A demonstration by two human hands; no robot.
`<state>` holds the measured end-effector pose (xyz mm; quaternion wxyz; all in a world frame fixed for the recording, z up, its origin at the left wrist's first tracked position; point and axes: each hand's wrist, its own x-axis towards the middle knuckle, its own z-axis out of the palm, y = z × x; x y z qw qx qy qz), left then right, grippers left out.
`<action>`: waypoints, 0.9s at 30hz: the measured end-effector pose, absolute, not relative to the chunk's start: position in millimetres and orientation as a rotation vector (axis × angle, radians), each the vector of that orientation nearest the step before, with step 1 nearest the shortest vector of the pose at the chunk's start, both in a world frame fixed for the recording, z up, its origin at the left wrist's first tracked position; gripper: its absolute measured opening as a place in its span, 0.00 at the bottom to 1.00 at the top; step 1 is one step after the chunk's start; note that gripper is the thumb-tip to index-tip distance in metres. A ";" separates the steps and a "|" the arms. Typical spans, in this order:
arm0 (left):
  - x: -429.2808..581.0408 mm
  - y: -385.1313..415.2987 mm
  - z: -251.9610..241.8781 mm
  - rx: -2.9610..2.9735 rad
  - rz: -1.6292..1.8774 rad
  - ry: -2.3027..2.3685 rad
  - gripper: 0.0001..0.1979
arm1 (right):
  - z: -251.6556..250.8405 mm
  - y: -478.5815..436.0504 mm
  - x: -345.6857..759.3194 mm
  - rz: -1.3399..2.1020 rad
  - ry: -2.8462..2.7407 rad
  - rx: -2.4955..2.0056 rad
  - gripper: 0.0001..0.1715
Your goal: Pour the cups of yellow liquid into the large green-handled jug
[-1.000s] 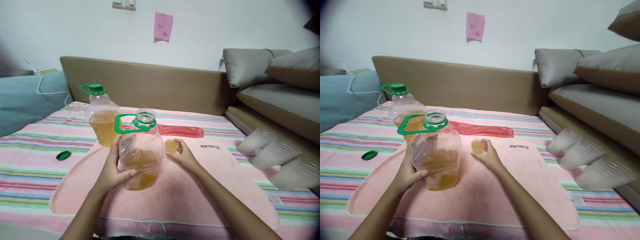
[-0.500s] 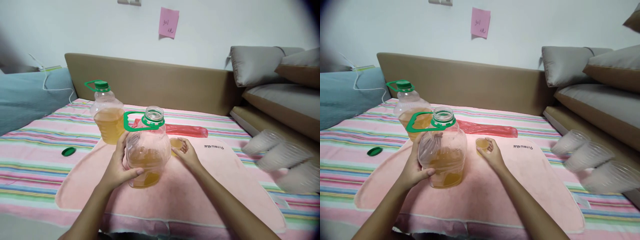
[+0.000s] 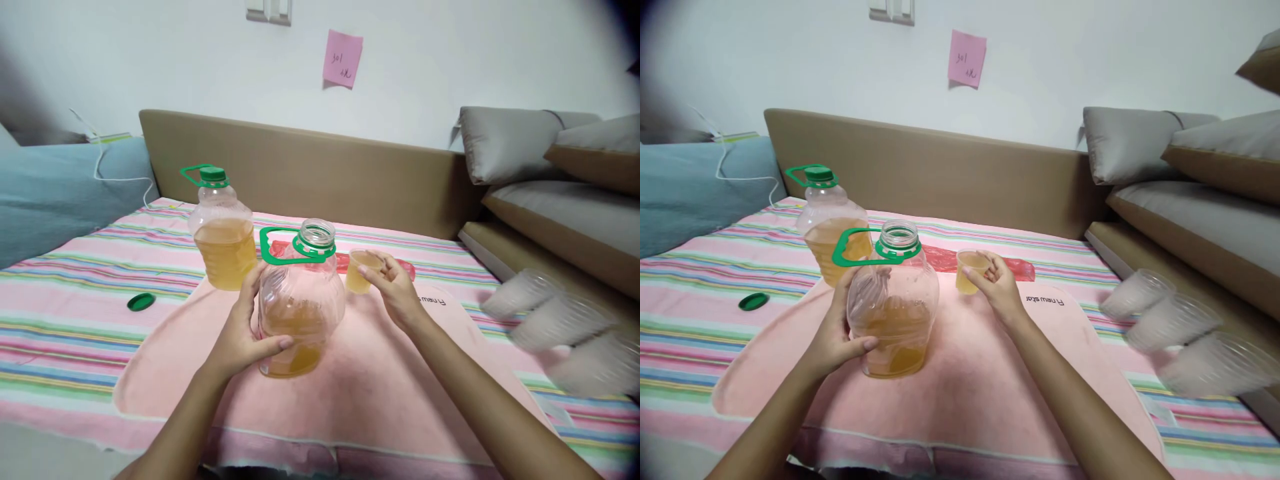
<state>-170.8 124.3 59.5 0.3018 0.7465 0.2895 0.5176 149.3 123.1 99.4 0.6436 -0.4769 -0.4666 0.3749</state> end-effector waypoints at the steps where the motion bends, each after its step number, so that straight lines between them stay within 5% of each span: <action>1: -170.4 124.0 60.4 1.976 1.369 0.763 0.62 | 111.0 121.8 148.7 0.863 -1.065 -1.054 0.43; 12: -168.5 121.5 66.2 1.963 1.335 0.756 0.63 | 215.2 97.9 133.4 0.846 -1.350 -0.862 0.29; 27: -168.3 121.0 67.2 1.973 1.330 0.793 0.65 | 222.4 91.5 112.4 0.902 -1.454 -0.853 0.31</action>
